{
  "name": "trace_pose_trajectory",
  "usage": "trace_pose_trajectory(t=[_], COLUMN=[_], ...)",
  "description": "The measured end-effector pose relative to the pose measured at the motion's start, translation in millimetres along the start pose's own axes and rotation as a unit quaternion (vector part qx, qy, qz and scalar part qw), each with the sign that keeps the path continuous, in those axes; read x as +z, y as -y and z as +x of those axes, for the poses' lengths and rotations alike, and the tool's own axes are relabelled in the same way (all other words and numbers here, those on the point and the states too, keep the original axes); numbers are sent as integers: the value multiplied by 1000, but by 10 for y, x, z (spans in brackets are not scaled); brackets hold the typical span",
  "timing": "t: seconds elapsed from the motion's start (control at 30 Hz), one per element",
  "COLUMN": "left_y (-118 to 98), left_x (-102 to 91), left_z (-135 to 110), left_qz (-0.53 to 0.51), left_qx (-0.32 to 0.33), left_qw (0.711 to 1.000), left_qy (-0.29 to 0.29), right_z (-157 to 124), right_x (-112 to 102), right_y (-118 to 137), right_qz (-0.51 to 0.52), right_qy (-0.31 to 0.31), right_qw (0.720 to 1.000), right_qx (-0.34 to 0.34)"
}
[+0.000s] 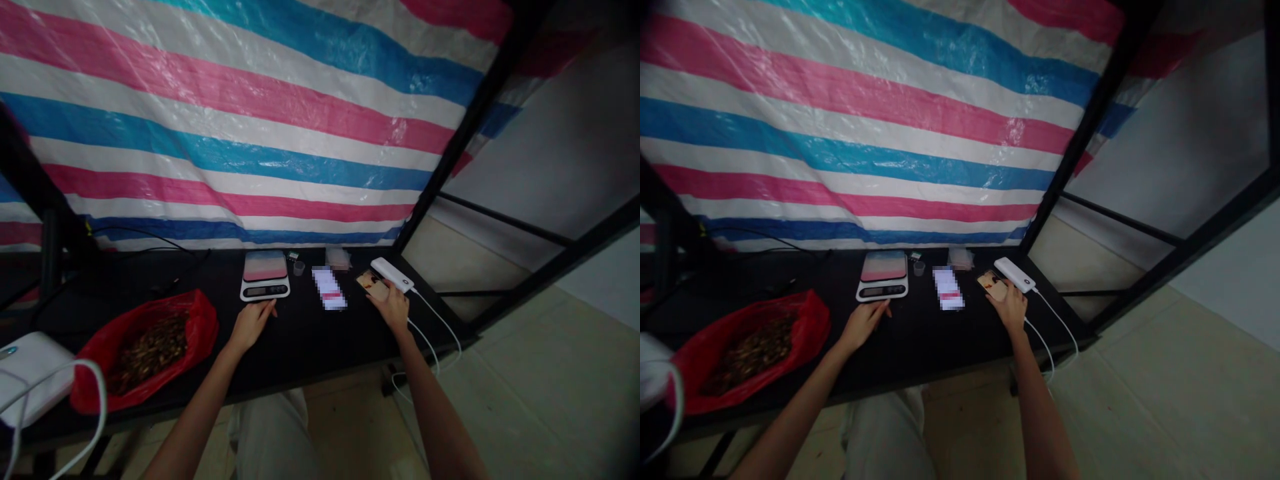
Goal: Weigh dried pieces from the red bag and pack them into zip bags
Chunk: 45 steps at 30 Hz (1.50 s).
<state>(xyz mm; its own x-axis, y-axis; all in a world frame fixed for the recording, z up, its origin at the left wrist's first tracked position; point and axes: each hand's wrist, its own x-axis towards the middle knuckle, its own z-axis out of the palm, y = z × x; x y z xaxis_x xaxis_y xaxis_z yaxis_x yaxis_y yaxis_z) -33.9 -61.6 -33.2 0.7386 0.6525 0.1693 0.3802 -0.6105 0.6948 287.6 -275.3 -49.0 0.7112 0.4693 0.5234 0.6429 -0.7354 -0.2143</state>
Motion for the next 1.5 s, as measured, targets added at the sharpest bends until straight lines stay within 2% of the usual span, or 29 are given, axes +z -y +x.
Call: trace_pose_trajectory(t=[0.13, 0.23, 0.4, 0.57, 0.67, 0.8, 0.83, 0.9, 0.97, 1.07, 1.17, 1.23, 1.3, 1.4, 1.5], left_y=[39, 75, 109, 104, 93, 76, 72, 67, 67, 73, 73, 63, 48, 22, 0], left_x=[24, 40, 58, 58, 48, 32, 30, 27, 29, 39, 46, 46, 42, 31, 25], left_z=[21, 41, 58, 60, 57, 53, 52, 49, 47, 45, 37, 26, 13, 1, 4], left_qz=[-30, -52, -75, -90, -96, -98, -98, -98, -100, -96, -74, -54, -35, -12, -3], left_qx=[-8, -18, -23, -24, -23, -27, -29, -31, -32, -30, -24, -17, -11, -11, -12], left_qw=[999, 998, 997, 996, 995, 995, 995, 995, 994, 995, 997, 998, 999, 1000, 1000], left_qy=[-7, -4, -7, -8, -10, -10, -10, -11, -10, -8, -8, -9, -12, -14, -11], right_z=[-213, -396, -467, -212, 4, 227, 256, 276, 243, 92, -187, -405, -591, -742, -766], right_x=[-221, -372, -432, -240, -46, 127, 132, 97, 23, -89, -137, -133, -113, -70, -29], right_y=[140, 284, 434, 310, 143, -14, -19, 30, 177, 604, 1222, 1640, 1972, 2208, 2193], right_qz=[48, 68, 76, 46, 12, -41, -51, -57, -34, 52, 188, 267, 289, 261, 245], right_qy=[-88, -142, -162, -111, -61, 41, 51, 31, -12, -42, -6, 27, 79, 117, 117], right_qw=[991, 982, 977, 987, 996, 998, 997, 997, 995, 989, 964, 931, 896, 863, 868], right_qx=[-91, -102, -114, -106, -61, 11, 7, -36, -91, -130, -188, -247, -329, -416, -416])
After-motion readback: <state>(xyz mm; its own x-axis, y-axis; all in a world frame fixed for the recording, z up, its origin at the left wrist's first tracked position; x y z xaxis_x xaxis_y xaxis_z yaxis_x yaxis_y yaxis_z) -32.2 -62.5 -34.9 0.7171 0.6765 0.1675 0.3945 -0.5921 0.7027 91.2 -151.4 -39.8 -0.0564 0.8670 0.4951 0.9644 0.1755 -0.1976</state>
